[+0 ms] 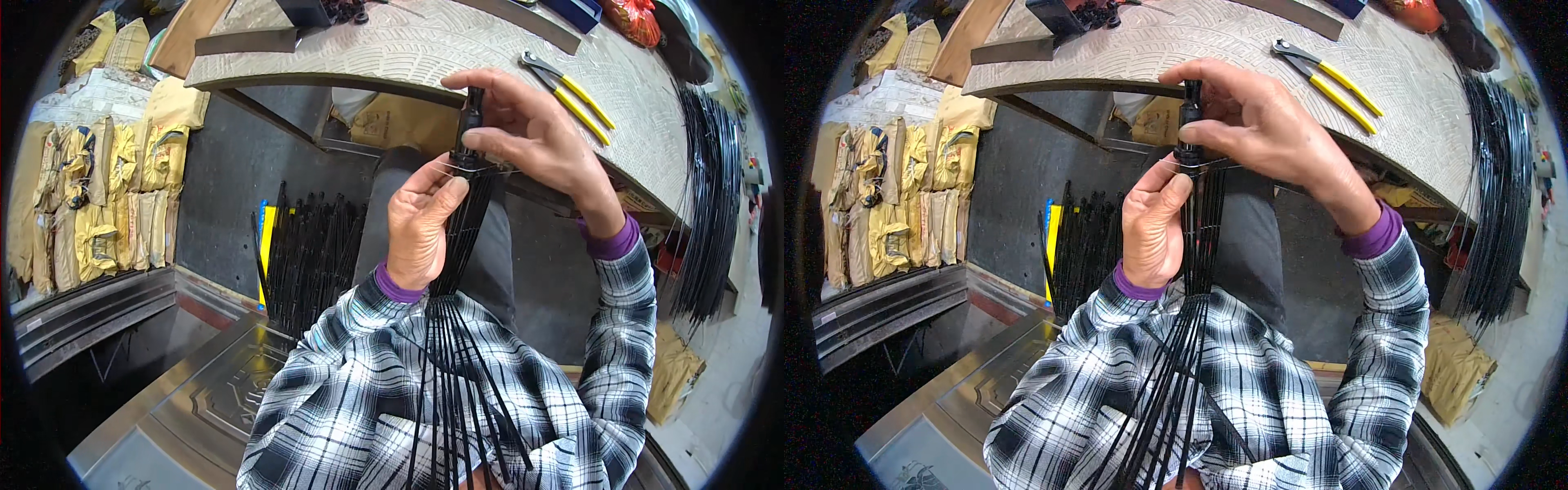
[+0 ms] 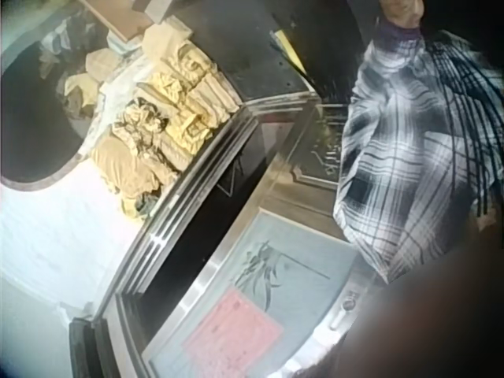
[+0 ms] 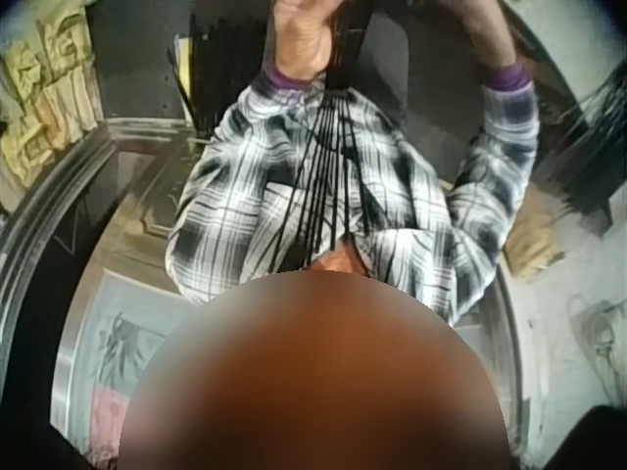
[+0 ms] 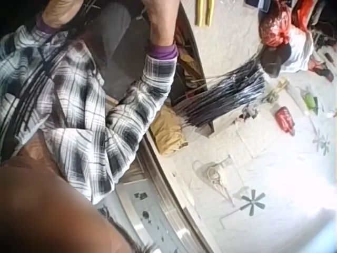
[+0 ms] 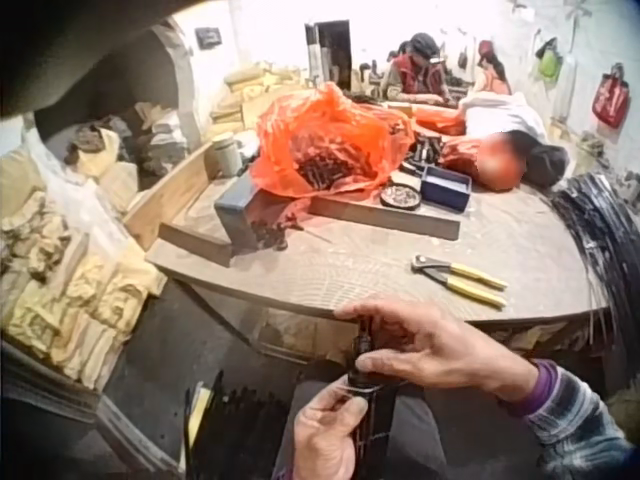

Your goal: Bundling multiple black wires together into a plastic connector and securing them using pliers.

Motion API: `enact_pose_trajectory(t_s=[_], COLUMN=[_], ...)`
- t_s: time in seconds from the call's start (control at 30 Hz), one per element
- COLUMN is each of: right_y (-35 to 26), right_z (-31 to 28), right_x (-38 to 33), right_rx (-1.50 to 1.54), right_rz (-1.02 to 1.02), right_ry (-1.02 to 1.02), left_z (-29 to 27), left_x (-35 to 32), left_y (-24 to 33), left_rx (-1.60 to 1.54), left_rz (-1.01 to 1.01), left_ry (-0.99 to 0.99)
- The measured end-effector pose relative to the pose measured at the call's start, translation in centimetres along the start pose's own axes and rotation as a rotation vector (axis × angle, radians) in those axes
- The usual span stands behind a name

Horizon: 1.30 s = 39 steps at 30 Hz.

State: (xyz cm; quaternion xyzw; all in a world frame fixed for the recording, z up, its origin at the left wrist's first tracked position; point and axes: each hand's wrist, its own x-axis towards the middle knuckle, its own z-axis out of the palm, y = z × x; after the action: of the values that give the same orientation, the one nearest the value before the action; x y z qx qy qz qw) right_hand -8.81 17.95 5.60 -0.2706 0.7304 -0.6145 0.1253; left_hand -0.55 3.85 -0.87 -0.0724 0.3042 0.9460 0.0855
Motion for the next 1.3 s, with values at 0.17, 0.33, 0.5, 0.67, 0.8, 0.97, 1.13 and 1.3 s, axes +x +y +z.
enact_pose_trajectory(t_s=[0.17, 0.33, 0.5, 0.67, 0.8, 0.97, 1.13, 1.3], right_y=[-1.7, -0.5, -0.1, 1.1, 3.6, 4.1, 4.4, 4.7], right_z=[1.1, 1.1, 0.8, 2.1, 7.1, 9.8, 10.8, 11.1], right_x=[-0.2, -0.2, -0.6, -3.3, -5.4, -4.7, -4.2, -4.3], right_rx=[-0.349, -0.080, 0.093, -0.470, -0.046, 0.331, 0.656, 0.588], right_rz=[0.030, 0.016, 0.028, -0.262, 0.009, -0.006, -0.085, -0.094], right_ry=[0.076, 0.050, 0.017, 0.424, 0.726, 0.817, 0.828, 0.824], left_z=[0.0, -0.2, 0.2, -0.1, -0.1, -0.1, -0.4, 0.1], left_x=[0.1, -0.1, -0.5, -0.5, -0.5, -0.4, -0.4, -0.7], left_y=[0.1, -0.1, -0.1, 0.0, 0.1, 0.0, -0.1, -0.1], left_rx=[-0.002, -0.003, 0.065, 0.059, 0.117, 0.153, 0.210, 0.232], left_rz=[0.014, 0.076, 0.094, 0.150, 0.137, 0.165, 0.162, 0.223], left_ry=[0.003, -0.021, 0.020, 0.002, 0.024, 0.049, 0.060, 0.068])
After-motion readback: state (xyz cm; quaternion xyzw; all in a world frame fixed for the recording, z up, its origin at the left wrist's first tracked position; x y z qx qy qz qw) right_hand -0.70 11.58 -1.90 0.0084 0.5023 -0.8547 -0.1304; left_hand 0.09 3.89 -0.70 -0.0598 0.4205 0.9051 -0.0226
